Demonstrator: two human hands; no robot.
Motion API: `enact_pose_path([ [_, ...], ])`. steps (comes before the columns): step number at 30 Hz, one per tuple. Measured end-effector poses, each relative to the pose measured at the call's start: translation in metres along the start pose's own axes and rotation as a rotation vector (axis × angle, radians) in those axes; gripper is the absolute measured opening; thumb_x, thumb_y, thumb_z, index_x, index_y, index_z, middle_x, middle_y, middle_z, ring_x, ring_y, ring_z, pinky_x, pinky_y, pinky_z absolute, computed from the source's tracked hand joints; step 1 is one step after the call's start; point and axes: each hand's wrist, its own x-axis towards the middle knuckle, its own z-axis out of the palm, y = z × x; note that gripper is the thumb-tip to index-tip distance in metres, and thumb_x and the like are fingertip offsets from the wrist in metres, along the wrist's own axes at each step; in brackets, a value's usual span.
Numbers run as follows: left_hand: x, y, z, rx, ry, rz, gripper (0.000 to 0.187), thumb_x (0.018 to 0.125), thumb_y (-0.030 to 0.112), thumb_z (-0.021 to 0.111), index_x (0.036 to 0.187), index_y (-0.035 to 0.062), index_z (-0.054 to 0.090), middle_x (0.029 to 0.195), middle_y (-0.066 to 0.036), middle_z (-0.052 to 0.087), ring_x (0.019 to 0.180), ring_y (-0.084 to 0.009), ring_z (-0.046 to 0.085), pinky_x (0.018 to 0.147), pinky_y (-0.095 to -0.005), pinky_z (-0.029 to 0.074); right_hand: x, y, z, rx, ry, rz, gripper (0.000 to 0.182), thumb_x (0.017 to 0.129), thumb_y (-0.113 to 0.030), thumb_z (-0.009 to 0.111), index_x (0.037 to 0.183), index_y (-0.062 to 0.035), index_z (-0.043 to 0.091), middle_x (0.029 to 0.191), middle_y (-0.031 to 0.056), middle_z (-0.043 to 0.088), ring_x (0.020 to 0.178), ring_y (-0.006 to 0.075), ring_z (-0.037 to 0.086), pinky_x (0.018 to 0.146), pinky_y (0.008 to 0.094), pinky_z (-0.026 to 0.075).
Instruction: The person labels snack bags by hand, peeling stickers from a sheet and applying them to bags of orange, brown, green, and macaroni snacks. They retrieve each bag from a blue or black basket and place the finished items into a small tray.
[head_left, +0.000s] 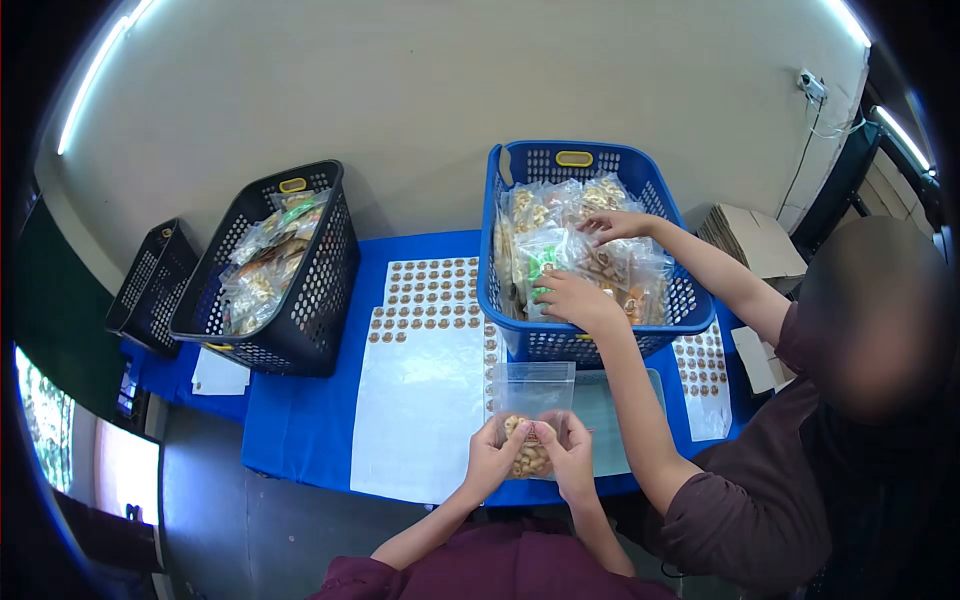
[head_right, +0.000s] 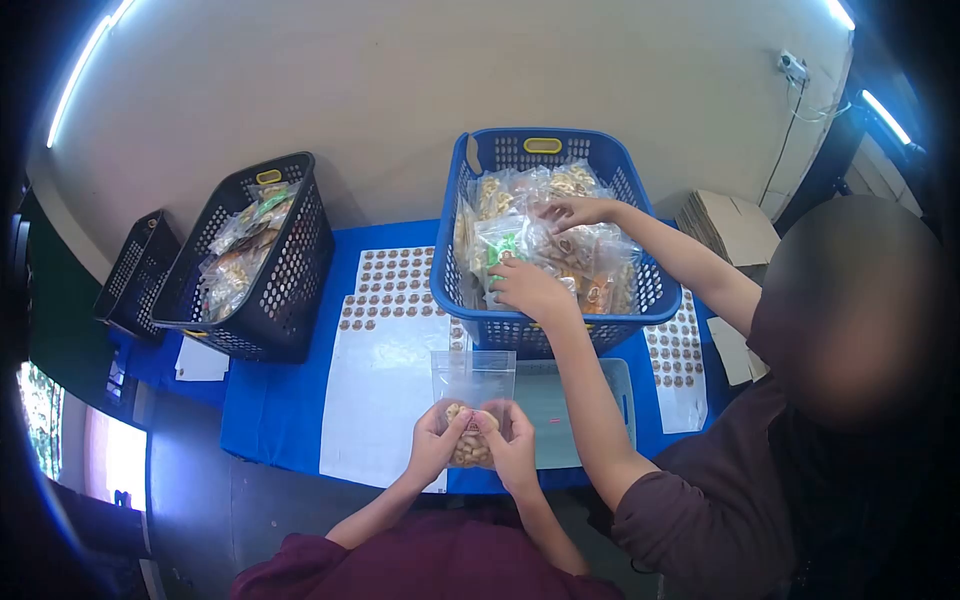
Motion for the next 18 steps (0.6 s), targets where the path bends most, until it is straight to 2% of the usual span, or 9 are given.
enact_pose_path([
  [4, -0.004, 0.006, 0.003, 0.031, 0.056, 0.038, 0.018, 0.085, 0.016, 0.055, 0.092, -0.0009, 0.056, 0.08, -0.004, 0.06, 0.073, -0.0065, 0.055, 0.064, -0.0204, 0.045, -0.005, 0.002, 0.001, 0.02, -0.04, -0.016, 0.02, 0.08, -0.005, 0.058, 0.097, 0.0003, 0.05, 0.09, 0.0057, 0.055, 0.084, 0.0097, 0.052, 0.075, 0.0228, 0.043],
  [7, -0.006, 0.005, 0.002, 0.04, 0.064, 0.019, 0.02, 0.086, 0.017, 0.055, 0.092, -0.0012, 0.056, 0.08, -0.004, 0.06, 0.072, -0.0065, 0.055, 0.063, -0.0205, 0.045, -0.006, 0.003, -0.004, -0.099, -0.118, -0.025, 0.028, 0.078, 0.0, 0.057, 0.103, 0.0003, 0.044, 0.095, 0.0056, 0.051, 0.089, 0.0097, 0.05, 0.079, 0.0232, 0.041],
  [13, 0.004, -0.002, -0.021, 0.078, -0.049, 0.022, 0.023, 0.085, 0.018, 0.056, 0.095, -0.0023, 0.055, 0.083, -0.004, 0.06, 0.074, -0.0073, 0.054, 0.064, -0.0219, 0.045, -0.009, 0.011, -0.002, -0.059, -0.157, -0.085, 0.04, 0.074, -0.007, 0.064, 0.106, -0.0008, 0.042, 0.097, 0.0086, 0.05, 0.09, 0.0123, 0.05, 0.077, 0.0241, 0.042],
  [14, 0.005, 0.0, -0.026, 0.076, -0.085, 0.018, 0.024, 0.085, 0.018, 0.056, 0.096, -0.0024, 0.055, 0.083, -0.004, 0.06, 0.074, -0.0075, 0.054, 0.065, -0.0221, 0.045, -0.01, 0.009, 0.0, -0.037, -0.133, -0.085, 0.032, 0.076, -0.003, 0.062, 0.103, -0.0008, 0.045, 0.093, 0.0044, 0.053, 0.088, 0.0095, 0.051, 0.078, 0.0236, 0.041],
  [17, -0.009, 0.018, -0.022, 0.283, -0.185, 0.043, 0.028, 0.083, 0.019, 0.059, 0.1, -0.0023, 0.053, 0.086, -0.004, 0.059, 0.077, -0.0076, 0.054, 0.066, -0.0217, 0.045, -0.006, 0.012, 0.002, -0.083, -0.019, -0.034, 0.022, 0.077, -0.003, 0.061, 0.096, -0.0006, 0.05, 0.087, 0.0031, 0.055, 0.08, 0.0081, 0.053, 0.073, 0.0219, 0.043],
  [18, -0.012, 0.022, -0.023, 0.277, -0.198, 0.0, 0.032, 0.081, 0.018, 0.062, 0.103, -0.0019, 0.052, 0.086, -0.005, 0.06, 0.08, -0.0072, 0.054, 0.069, -0.0218, 0.045, -0.007, 0.008, 0.007, -0.07, 0.024, -0.07, 0.011, 0.079, -0.004, 0.059, 0.087, -0.0003, 0.054, 0.081, 0.0024, 0.057, 0.074, 0.0068, 0.053, 0.068, 0.02, 0.043],
])
